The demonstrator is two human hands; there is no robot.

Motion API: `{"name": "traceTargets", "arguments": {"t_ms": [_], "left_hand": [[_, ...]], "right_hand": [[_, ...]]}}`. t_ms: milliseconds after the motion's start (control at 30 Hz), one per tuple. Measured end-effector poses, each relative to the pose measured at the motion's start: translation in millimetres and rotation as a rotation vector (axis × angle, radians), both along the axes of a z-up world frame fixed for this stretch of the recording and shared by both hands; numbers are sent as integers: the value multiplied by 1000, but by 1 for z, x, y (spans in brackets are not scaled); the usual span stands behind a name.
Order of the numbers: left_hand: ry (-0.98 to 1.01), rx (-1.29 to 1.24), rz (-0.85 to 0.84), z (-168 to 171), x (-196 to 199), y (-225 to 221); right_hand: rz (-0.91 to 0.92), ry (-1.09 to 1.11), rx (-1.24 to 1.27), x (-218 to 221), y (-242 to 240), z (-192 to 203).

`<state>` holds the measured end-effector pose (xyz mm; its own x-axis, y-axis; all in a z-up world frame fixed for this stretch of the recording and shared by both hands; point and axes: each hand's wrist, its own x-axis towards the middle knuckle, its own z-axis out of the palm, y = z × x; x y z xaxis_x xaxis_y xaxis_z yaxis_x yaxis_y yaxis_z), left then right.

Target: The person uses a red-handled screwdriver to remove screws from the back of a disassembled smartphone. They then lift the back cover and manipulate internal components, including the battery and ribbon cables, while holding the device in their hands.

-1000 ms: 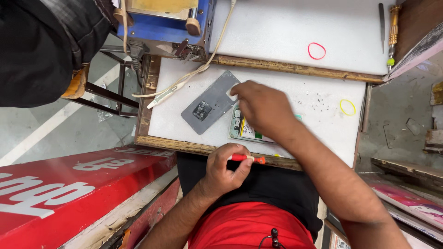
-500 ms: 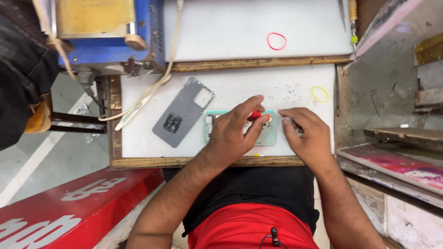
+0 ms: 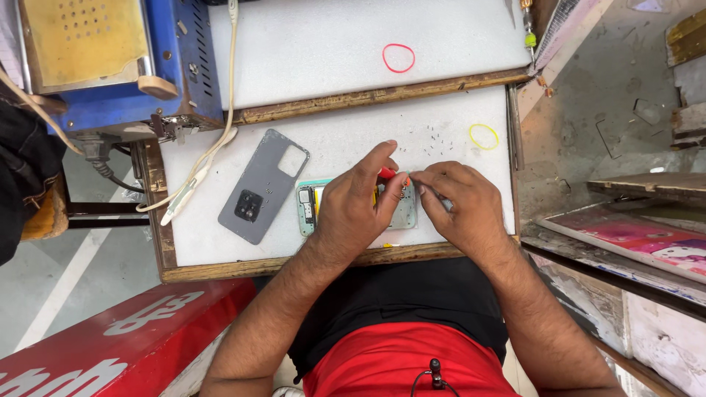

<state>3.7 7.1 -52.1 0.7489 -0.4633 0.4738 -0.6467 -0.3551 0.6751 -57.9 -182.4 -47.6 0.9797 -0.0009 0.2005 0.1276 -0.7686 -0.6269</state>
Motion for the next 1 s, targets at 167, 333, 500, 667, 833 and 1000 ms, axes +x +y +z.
{"name": "traceTargets", "arguments": {"t_ms": [167,333,500,667,833,1000], "left_hand": [[-4,16,-3,3,2,-1],[11,14,-37,11,4,-4],[-146,54,-247,31,5,-9],[-236,282,-91,43,10,-17],[-153,373,-128,55,18,-15],[-142,120,-280,69,24,-10]], "right_hand": [[1,-19,11,2,-2,0],[1,11,6,0,-4,-5],[7,30,-33,0,-8,-10],[-20,80,-60,-1,-6,-11],[-2,24,-27,-1,-7,-12],[-19,48,-33,-1,-6,-11]]}}
